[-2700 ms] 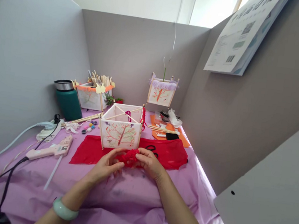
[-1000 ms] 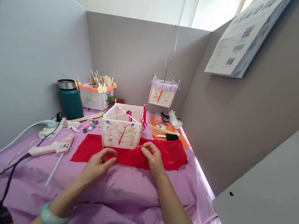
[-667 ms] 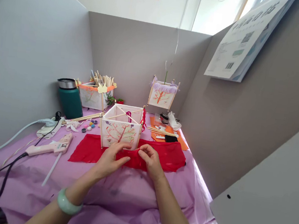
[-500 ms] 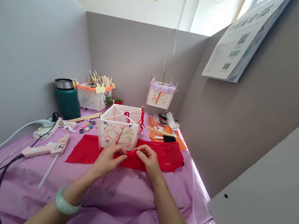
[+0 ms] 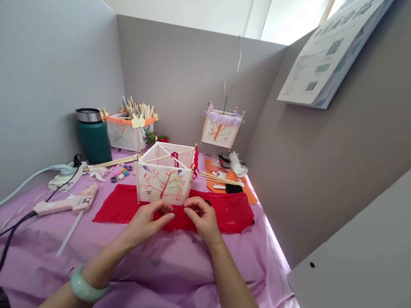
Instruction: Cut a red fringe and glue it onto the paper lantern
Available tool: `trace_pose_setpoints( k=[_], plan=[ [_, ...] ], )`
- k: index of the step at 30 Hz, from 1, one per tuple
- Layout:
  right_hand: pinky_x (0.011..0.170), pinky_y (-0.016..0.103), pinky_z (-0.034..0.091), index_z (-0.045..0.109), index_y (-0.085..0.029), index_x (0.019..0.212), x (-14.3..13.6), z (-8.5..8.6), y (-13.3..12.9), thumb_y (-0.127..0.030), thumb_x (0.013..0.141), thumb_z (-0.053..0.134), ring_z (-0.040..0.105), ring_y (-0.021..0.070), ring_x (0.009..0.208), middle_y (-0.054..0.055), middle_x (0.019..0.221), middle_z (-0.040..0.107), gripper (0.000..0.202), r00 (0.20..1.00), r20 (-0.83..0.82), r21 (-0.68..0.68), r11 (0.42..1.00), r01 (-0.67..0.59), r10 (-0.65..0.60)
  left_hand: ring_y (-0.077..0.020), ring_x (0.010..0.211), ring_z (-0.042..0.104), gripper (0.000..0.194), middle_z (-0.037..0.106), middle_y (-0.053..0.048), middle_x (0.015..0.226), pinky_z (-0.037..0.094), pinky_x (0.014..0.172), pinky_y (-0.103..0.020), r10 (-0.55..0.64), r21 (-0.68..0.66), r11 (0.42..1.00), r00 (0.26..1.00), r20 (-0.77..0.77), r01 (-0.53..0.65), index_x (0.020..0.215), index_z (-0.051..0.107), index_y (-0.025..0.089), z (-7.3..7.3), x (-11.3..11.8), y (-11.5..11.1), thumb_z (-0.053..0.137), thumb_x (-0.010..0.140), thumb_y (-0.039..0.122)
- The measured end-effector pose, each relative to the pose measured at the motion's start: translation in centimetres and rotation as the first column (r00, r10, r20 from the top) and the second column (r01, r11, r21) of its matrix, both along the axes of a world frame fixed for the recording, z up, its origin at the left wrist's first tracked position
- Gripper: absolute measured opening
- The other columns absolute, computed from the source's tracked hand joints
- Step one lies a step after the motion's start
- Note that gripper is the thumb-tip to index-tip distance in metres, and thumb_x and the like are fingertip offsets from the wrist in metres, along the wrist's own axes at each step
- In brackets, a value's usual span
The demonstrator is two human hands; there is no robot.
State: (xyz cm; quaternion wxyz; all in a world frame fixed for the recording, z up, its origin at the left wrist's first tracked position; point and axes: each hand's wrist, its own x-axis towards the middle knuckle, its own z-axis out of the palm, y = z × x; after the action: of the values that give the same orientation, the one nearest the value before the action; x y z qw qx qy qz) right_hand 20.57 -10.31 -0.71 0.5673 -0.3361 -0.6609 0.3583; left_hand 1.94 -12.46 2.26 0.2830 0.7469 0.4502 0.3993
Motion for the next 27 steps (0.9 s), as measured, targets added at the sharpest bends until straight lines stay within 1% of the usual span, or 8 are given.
trace_pose_setpoints(
  k=[4, 10, 13, 16, 19, 23, 25, 27],
  plan=[
    [0.083, 0.031, 0.044, 0.063, -0.021, 0.080, 0.1, -0.2, 0.1, -0.024, 0.078, 0.062, 0.058, 0.0177, 0.088, 0.004, 0.088, 0.062, 0.004, 1.000, -0.005, 0.020, 1.000, -0.019, 0.019, -0.0142, 0.068, 0.058, 0.023, 0.066, -0.004, 0.078, 0.043, 0.063, -0.024, -0.053, -0.084, 0.995, 0.997, 0.061, 0.058, 0.096, 0.063, 0.015, 0.0, 0.1, 0.3, 0.055, 0.078, 0.026],
    [0.086, 0.033, 0.043, 0.064, -0.021, 0.079, 0.3, 0.0, 0.1, -0.022, 0.079, 0.062, 0.057, 0.0179, 0.090, 0.003, 0.089, 0.062, 0.002, 0.999, -0.029, 0.025, 0.999, -0.042, 0.043, -0.0109, 0.058, 0.054, 0.027, 0.067, -0.005, 0.090, 0.041, 0.057, -0.024, -0.035, -0.078, 0.996, 0.998, 0.048, 0.039, 0.101, 0.064, 0.016, -0.8, 0.5, 1.3, 0.054, 0.077, 0.025],
    [0.087, 0.032, 0.043, 0.065, -0.021, 0.079, 0.3, 0.2, 0.0, -0.022, 0.079, 0.063, 0.058, 0.0178, 0.090, 0.003, 0.088, 0.063, 0.003, 0.997, -0.039, 0.007, 0.998, -0.064, 0.064, -0.0124, 0.061, 0.056, 0.021, 0.067, -0.005, 0.086, 0.042, 0.058, -0.024, -0.042, -0.084, 0.996, 0.999, 0.028, 0.044, 0.091, 0.067, 0.016, -0.9, 1.0, 1.6, 0.055, 0.077, 0.027],
    [0.083, 0.031, 0.044, 0.065, -0.020, 0.080, 0.3, 0.3, -0.1, -0.025, 0.078, 0.064, 0.058, 0.0168, 0.086, 0.002, 0.086, 0.063, 0.005, 0.997, -0.053, -0.038, 0.998, -0.056, 0.054, -0.0154, 0.071, 0.059, 0.016, 0.068, -0.005, 0.081, 0.043, 0.065, -0.025, 0.010, -0.059, 0.998, 0.999, 0.040, -0.007, 0.079, 0.066, 0.015, -0.8, 1.2, 1.9, 0.056, 0.077, 0.027],
    [0.076, 0.027, 0.044, 0.064, -0.020, 0.082, 0.4, 0.1, -0.2, -0.027, 0.078, 0.064, 0.057, 0.0148, 0.079, 0.001, 0.082, 0.063, 0.008, 0.996, -0.083, -0.091, 0.996, 0.003, -0.011, -0.0162, 0.077, 0.060, 0.018, 0.068, -0.005, 0.085, 0.043, 0.070, -0.026, 0.069, -0.041, 0.997, 0.995, 0.074, -0.066, 0.085, 0.065, 0.016, -0.8, 1.1, 1.8, 0.055, 0.078, 0.029],
    [0.069, 0.025, 0.043, 0.062, -0.020, 0.081, 0.4, -0.1, -0.1, -0.029, 0.076, 0.065, 0.055, 0.0128, 0.072, 0.000, 0.077, 0.061, 0.011, 0.995, -0.088, -0.130, 0.991, 0.035, -0.046, -0.0165, 0.078, 0.060, 0.026, 0.067, -0.004, 0.087, 0.043, 0.071, -0.026, -0.026, -0.066, 0.997, 0.999, 0.046, 0.029, 0.089, 0.066, 0.018, -0.7, 1.2, 1.1, 0.058, 0.076, 0.039],
    [0.068, 0.024, 0.042, 0.062, -0.020, 0.079, 0.3, -0.1, -0.1, -0.030, 0.076, 0.065, 0.054, 0.0124, 0.070, -0.001, 0.075, 0.060, 0.012, 0.995, -0.089, -0.143, 0.989, 0.031, -0.044, -0.0168, 0.078, 0.059, 0.027, 0.067, -0.004, 0.085, 0.043, 0.071, -0.026, -0.050, -0.084, 0.995, 0.998, 0.024, 0.052, 0.087, 0.066, 0.017, -0.7, 1.6, 0.8, 0.063, 0.072, 0.040],
    [0.066, 0.025, 0.042, 0.061, -0.019, 0.079, 0.3, 0.0, -0.1, -0.032, 0.076, 0.065, 0.054, 0.0123, 0.068, -0.001, 0.074, 0.060, 0.013, 0.995, -0.089, -0.155, 0.987, 0.029, -0.043, -0.0152, 0.071, 0.057, 0.023, 0.066, -0.003, 0.077, 0.041, 0.065, -0.025, -0.049, -0.117, 0.992, 0.999, 0.023, 0.052, 0.082, 0.064, 0.016, -0.8, 2.0, 0.8, 0.061, 0.074, 0.037]
  ],
)
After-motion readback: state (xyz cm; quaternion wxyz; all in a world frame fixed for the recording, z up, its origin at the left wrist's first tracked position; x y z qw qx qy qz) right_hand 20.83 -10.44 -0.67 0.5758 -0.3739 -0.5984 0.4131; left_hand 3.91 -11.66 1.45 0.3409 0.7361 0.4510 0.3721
